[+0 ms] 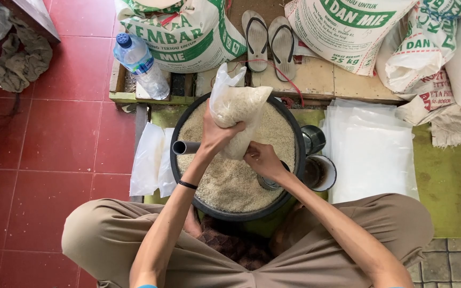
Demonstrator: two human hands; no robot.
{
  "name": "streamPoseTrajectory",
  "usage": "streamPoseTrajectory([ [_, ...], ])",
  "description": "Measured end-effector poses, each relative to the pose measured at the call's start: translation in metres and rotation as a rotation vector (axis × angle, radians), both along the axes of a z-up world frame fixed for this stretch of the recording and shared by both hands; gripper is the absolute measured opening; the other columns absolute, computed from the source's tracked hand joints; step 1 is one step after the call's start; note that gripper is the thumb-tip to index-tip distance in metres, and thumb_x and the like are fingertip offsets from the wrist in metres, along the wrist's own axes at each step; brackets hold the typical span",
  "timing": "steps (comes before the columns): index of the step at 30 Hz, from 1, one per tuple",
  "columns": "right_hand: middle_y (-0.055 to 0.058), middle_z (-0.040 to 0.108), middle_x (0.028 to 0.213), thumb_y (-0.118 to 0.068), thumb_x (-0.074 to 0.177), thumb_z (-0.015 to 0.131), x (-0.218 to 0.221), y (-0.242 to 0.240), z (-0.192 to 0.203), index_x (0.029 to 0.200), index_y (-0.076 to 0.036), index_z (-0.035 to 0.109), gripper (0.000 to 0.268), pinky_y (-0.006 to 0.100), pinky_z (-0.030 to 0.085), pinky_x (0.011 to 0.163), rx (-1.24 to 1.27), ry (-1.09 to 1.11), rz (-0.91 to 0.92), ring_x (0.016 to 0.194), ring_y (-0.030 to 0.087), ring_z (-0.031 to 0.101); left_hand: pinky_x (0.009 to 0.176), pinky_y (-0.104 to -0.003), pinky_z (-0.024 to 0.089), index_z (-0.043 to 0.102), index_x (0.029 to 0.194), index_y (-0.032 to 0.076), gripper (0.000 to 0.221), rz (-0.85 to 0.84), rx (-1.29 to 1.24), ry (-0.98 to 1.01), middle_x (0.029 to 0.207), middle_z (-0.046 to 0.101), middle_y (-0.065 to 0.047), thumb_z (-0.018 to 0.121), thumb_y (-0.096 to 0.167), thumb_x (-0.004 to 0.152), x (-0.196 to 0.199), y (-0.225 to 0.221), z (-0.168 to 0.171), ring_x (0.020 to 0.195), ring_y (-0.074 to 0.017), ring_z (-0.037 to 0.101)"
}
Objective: Measuring and pouring rice from a large bowl into a central pipe and plastic bags using various cups.
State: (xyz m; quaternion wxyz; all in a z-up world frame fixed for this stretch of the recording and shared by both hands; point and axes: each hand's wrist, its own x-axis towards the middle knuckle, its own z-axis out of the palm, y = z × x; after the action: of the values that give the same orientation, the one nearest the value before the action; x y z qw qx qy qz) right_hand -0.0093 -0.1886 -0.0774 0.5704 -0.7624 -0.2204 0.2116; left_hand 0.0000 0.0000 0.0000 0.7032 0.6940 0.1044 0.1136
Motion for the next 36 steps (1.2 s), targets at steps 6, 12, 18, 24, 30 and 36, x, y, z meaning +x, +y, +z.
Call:
streamPoseTrajectory([
  [6, 0.037, 0.069, 0.105, -0.003, 0.095, 0.054, -0.003, -0.001, 0.045, 0.125, 0.016, 0.059, 0.036, 0.055, 0.063, 0.075, -0.078, 0.01, 0.17, 0.095, 0.048, 0.072, 0.108, -0.063, 0.043, 0.05, 0.137, 0.01, 0.085, -0.011, -0.042, -0.029, 0.129, 0.058, -0.016, 0.089, 0.024, 0.063, 0.006, 0.005, 0.001, 0.129, -0.0366, 0.055],
  [12, 0.039, 0.062, 0.121, -0.015, 0.102, 0.048, 0.005, 0.011, 0.062, 0.135, 0.012, 0.053, 0.043, 0.06, 0.058, 0.088, 0.112, 0.128, -0.136, 0.107, 0.049, 0.067, 0.105, -0.062, 0.044, 0.053, 0.132, 0.005, 0.086, -0.062, 0.032, 0.014, 0.124, 0.059, -0.02, 0.091, 0.023, 0.057, 0.008, 0.006, 0.003, 0.126, -0.0394, 0.057],
  [18, 0.031, 0.051, 0.139, -0.056, 0.104, 0.051, 0.028, 0.014, 0.075, 0.153, 0.002, 0.032, 0.078, 0.054, 0.056, 0.096, 0.245, 0.102, -0.262, 0.121, 0.042, 0.06, 0.103, -0.062, 0.046, 0.054, 0.131, 0.005, 0.088, -0.137, 0.064, 0.094, 0.123, 0.061, -0.021, 0.09, 0.024, 0.053, -0.006, -0.008, 0.018, 0.125, -0.0424, 0.059],
  [24, 0.025, 0.05, 0.144, -0.046, 0.105, 0.053, 0.022, 0.007, 0.037, 0.159, -0.007, 0.024, 0.073, 0.055, 0.059, 0.089, 0.19, 0.232, -0.034, 0.119, 0.038, 0.063, 0.106, -0.061, 0.045, 0.055, 0.131, 0.002, 0.089, -0.136, 0.031, 0.118, 0.123, 0.061, -0.023, 0.089, 0.019, 0.051, -0.005, -0.005, 0.02, 0.126, -0.0422, 0.058],
  [30, 0.022, 0.052, 0.14, -0.041, 0.107, 0.049, -0.011, 0.001, 0.049, 0.157, 0.003, 0.03, 0.069, 0.051, 0.058, 0.091, 0.074, 0.409, 0.158, 0.109, 0.031, 0.061, 0.109, -0.06, 0.043, 0.054, 0.137, 0.006, 0.091, -0.076, 0.006, 0.124, 0.13, 0.061, -0.019, 0.09, 0.022, 0.055, 0.001, 0.007, 0.004, 0.13, -0.0382, 0.056],
  [36, 0.028, 0.07, 0.118, -0.04, 0.109, 0.047, -0.015, -0.009, 0.058, 0.141, 0.002, 0.058, 0.054, 0.058, 0.054, 0.094, -0.167, 0.343, 0.427, 0.112, 0.047, 0.067, 0.1, -0.061, 0.049, 0.056, 0.132, 0.004, 0.079, 0.056, -0.076, 0.009, 0.121, 0.064, -0.019, 0.092, 0.014, 0.062, 0.013, 0.021, 0.03, 0.118, -0.037, 0.063],
])
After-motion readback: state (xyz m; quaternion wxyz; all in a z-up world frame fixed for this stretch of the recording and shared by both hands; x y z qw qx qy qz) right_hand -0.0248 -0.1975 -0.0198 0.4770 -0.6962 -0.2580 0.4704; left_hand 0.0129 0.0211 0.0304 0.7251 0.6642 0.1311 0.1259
